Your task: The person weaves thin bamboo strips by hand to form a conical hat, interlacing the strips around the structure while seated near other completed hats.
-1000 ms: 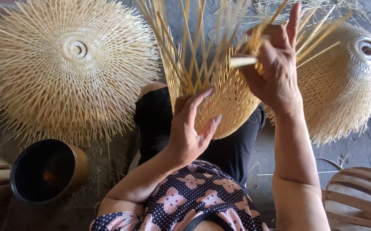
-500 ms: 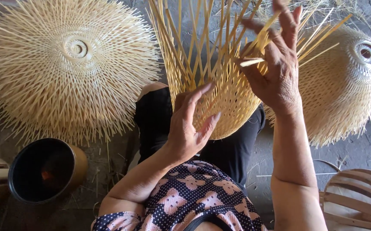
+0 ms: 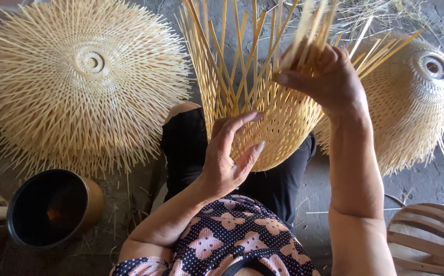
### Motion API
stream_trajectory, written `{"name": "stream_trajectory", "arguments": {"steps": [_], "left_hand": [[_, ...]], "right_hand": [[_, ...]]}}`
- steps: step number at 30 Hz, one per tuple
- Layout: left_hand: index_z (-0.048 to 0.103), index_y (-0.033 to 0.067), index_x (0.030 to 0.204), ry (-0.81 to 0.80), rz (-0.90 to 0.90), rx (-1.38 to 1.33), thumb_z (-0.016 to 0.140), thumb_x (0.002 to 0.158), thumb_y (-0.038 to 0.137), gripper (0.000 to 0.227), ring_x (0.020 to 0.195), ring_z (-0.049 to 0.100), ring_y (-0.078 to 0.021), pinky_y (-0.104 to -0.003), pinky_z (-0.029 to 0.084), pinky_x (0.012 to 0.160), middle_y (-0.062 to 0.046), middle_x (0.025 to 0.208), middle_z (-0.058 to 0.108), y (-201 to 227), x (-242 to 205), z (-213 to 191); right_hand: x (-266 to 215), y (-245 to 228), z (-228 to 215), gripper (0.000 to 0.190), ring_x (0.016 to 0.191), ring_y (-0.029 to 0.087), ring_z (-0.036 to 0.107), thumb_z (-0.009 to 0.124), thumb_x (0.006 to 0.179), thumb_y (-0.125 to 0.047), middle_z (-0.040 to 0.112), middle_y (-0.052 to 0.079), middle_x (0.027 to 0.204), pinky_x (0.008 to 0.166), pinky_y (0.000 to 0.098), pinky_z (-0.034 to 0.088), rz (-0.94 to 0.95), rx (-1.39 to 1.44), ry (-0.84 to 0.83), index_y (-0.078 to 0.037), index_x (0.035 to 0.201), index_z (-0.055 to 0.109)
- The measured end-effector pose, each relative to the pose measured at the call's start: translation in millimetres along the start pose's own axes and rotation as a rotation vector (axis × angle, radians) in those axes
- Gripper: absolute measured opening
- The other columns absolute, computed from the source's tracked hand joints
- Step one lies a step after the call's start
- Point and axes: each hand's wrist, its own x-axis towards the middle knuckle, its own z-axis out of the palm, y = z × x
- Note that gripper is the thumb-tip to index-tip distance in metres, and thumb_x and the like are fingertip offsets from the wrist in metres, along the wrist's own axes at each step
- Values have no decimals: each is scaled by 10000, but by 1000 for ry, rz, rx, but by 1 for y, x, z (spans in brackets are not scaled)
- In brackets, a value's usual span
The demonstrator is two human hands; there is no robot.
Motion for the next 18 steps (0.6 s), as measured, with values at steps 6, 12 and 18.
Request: {"name": "stream_trajectory", "arguments": {"steps": [6, 12, 18], "left_hand": [[444, 62, 1471, 14, 20, 62, 766, 990, 118, 581, 1277, 570, -227, -353, 456, 1128, -97, 1472, 575, -5, 1, 0], [452, 66, 1462, 23, 35, 63, 783, 973, 109, 593, 1292, 565, -224, -343, 459, 1131, -92, 1463, 577, -6, -2, 5], [405, 50, 1493, 94, 81, 104, 743, 1011, 110, 592, 1389, 529, -284, -389, 456, 1207, -121, 1498, 520, -5, 1, 3]], "right_hand": [[0, -22, 12, 302, 1183, 327, 620, 929, 870, -338, 781, -54, 1104, 1161, 611, 114, -903, -1135, 426, -235, 781, 660], [2, -17, 6, 337, 1275, 256, 656, 726, 976, -156, 747, -74, 982, 1251, 663, -11, -736, -781, 38, -1, 1244, 592], [-9, -18, 13, 258, 1215, 235, 665, 763, 993, -197, 721, 20, 1079, 1262, 626, 151, -547, -734, 141, -76, 1178, 629]]}}
